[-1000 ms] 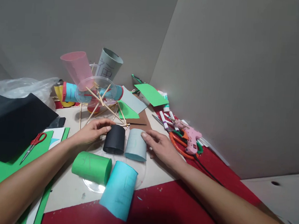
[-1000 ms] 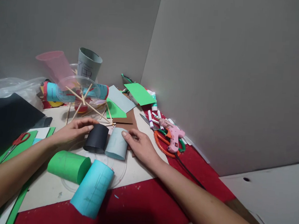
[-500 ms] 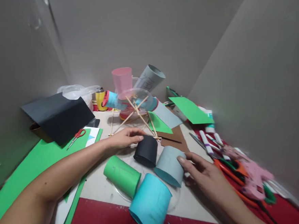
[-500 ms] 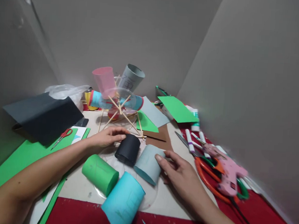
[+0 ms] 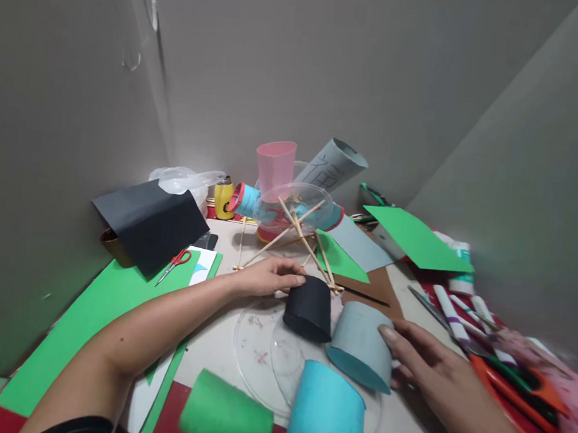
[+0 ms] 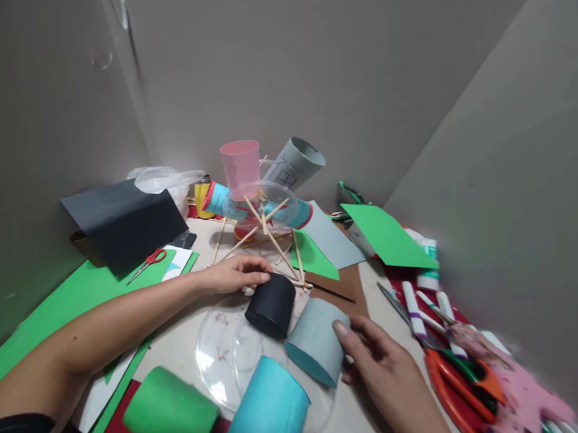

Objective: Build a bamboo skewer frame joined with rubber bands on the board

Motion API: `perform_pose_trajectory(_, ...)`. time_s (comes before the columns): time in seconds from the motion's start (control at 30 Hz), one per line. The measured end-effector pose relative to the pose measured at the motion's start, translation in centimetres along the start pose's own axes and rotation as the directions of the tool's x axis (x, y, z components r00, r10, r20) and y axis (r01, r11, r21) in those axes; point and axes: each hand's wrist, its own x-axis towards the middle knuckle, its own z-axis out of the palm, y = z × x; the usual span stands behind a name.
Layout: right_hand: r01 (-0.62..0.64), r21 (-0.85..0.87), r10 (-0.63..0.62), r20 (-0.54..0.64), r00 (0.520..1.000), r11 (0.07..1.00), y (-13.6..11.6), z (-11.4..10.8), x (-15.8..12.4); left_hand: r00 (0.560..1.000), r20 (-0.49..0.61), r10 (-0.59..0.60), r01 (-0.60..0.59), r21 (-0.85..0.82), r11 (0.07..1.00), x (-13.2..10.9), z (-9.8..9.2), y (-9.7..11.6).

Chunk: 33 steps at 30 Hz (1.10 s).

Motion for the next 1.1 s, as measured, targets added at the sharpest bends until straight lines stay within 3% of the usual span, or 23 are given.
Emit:
perform_pose_trajectory(0.1,-0.065,0.085,0.064,0.014,0.998,0.994,-0.6,0.1,-0.4,1.0,-0.01,-0.002,0.002,0.041,0.999,-0.2,0.0,0.0)
perform_pose_trajectory(0.33,-0.001,0.15,-0.017,0.115,0.993,0.989,-1.3,-0.5,-0.6,0.999,-0.05,-0.021,0.021,0.013,1.0,0.1,-0.1,0.4)
perform_pose_trajectory(0.8,0.074,0.019,-0.075,0.096,0.993,0.997,-0.2,-1.3,-0.5,0.993,-0.101,-0.056,0.059,0.035,0.998,-0.1,0.2,0.8)
perform_pose_trajectory(1.1,-0.024,0.041,0.02,0.079,0.997,0.999,-1.5,-1.2,-1.2,0.996,-0.07,-0.057,0.057,-0.002,0.998,0.0,0.2,0.6)
